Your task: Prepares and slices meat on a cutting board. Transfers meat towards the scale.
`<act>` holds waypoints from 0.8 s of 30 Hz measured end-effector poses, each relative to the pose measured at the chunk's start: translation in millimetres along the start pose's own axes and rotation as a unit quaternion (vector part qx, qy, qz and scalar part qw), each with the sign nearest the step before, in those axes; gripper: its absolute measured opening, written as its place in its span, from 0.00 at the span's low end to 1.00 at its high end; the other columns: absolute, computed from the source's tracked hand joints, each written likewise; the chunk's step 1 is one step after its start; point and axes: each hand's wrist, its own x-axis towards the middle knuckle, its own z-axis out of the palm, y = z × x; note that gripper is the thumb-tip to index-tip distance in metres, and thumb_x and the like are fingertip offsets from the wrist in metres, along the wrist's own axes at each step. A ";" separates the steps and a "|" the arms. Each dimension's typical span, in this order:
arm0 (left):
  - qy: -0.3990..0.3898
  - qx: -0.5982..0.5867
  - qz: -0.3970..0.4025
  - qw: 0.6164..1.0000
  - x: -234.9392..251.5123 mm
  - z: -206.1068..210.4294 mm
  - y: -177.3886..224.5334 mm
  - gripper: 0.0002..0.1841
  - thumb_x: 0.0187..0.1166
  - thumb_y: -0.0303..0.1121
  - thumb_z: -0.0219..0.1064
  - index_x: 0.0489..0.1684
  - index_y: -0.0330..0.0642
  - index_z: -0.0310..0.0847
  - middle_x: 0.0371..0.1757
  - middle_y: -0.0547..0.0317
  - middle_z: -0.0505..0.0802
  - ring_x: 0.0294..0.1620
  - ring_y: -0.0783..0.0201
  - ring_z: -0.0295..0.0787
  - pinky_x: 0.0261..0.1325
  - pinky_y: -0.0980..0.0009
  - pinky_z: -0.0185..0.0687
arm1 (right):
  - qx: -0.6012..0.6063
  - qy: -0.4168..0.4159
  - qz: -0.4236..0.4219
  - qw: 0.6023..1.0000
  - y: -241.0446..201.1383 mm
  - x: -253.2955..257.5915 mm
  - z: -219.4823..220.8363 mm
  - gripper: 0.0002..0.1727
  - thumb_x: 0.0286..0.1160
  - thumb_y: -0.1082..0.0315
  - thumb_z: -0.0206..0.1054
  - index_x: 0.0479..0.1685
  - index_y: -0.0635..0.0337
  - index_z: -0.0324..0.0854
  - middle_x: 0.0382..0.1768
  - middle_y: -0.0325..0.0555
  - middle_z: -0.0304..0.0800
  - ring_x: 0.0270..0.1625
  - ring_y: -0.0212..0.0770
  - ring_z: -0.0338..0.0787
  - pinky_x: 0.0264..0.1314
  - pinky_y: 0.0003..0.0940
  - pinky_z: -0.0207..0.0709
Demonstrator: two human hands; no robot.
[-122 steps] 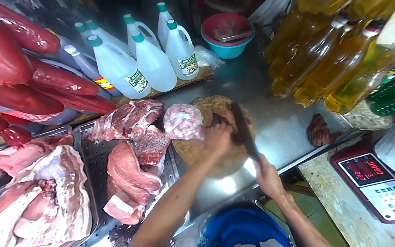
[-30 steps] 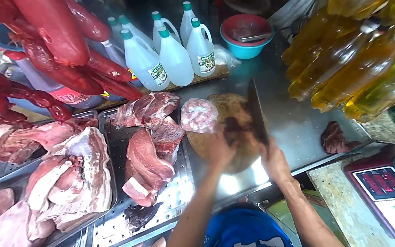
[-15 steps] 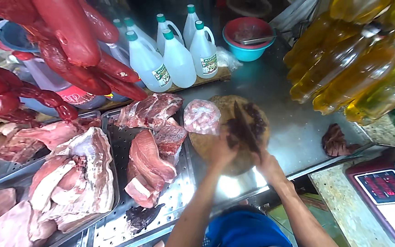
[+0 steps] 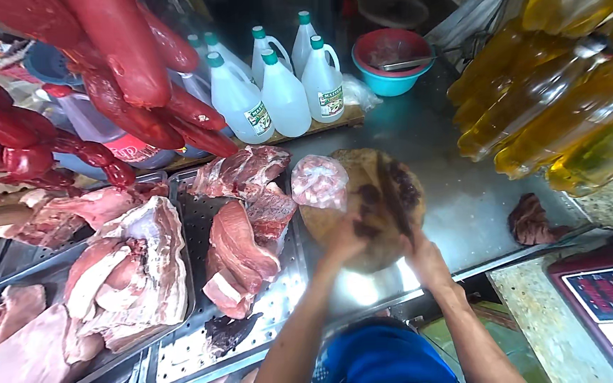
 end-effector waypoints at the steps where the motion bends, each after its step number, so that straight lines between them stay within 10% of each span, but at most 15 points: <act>1: 0.006 -0.014 -0.005 1.000 0.1 0.0 0.2 0.36 0.64 0.39 0.77 0.77 0.49 0.70 0.65 0.47 0.88 0.67 0.50 0.87 0.68 0.45 0.82 | 0.010 0.021 -0.005 1.000 0.1 0.9 -6.0 0.31 0.92 0.50 0.52 0.89 0.52 0.62 0.43 0.56 0.94 0.46 0.57 0.95 0.55 0.58 0.85; 8: 0.037 -0.102 -0.012 0.994 4.7 2.5 -4.5 0.41 0.64 0.34 0.76 0.83 0.45 0.62 0.71 0.45 0.85 0.70 0.51 0.85 0.71 0.49 0.81 | 0.023 0.012 -0.097 0.995 -8.7 -8.1 -10.4 0.30 0.91 0.52 0.53 0.87 0.54 0.65 0.40 0.52 0.93 0.41 0.51 0.94 0.51 0.52 0.85; 12: 0.053 -0.031 -0.042 0.997 10.5 1.7 17.5 0.36 0.74 0.54 0.73 0.80 0.49 0.70 0.67 0.49 0.89 0.68 0.51 0.87 0.71 0.47 0.81 | 0.076 -0.068 -0.048 0.994 21.5 7.8 10.8 0.28 0.90 0.50 0.54 0.85 0.50 0.67 0.40 0.51 0.91 0.36 0.48 0.92 0.45 0.51 0.86; 16: 0.096 -0.034 -0.044 0.994 25.9 7.2 38.7 0.27 0.72 0.41 0.73 0.72 0.48 0.74 0.55 0.49 0.92 0.56 0.51 0.92 0.60 0.49 0.86 | 0.227 -0.090 -0.005 0.970 45.5 24.3 -1.4 0.23 0.91 0.54 0.55 0.79 0.53 0.68 0.24 0.45 0.80 0.16 0.40 0.82 0.19 0.40 0.83; 24: 0.236 -0.246 -0.021 0.940 79.3 -2.3 91.4 0.24 0.73 0.33 0.75 0.66 0.40 0.73 0.55 0.42 0.89 0.56 0.48 0.88 0.59 0.47 0.84 | 0.257 -0.025 0.013 0.966 64.4 28.4 8.9 0.22 0.91 0.54 0.55 0.77 0.52 0.68 0.22 0.46 0.79 0.15 0.43 0.81 0.20 0.44 0.83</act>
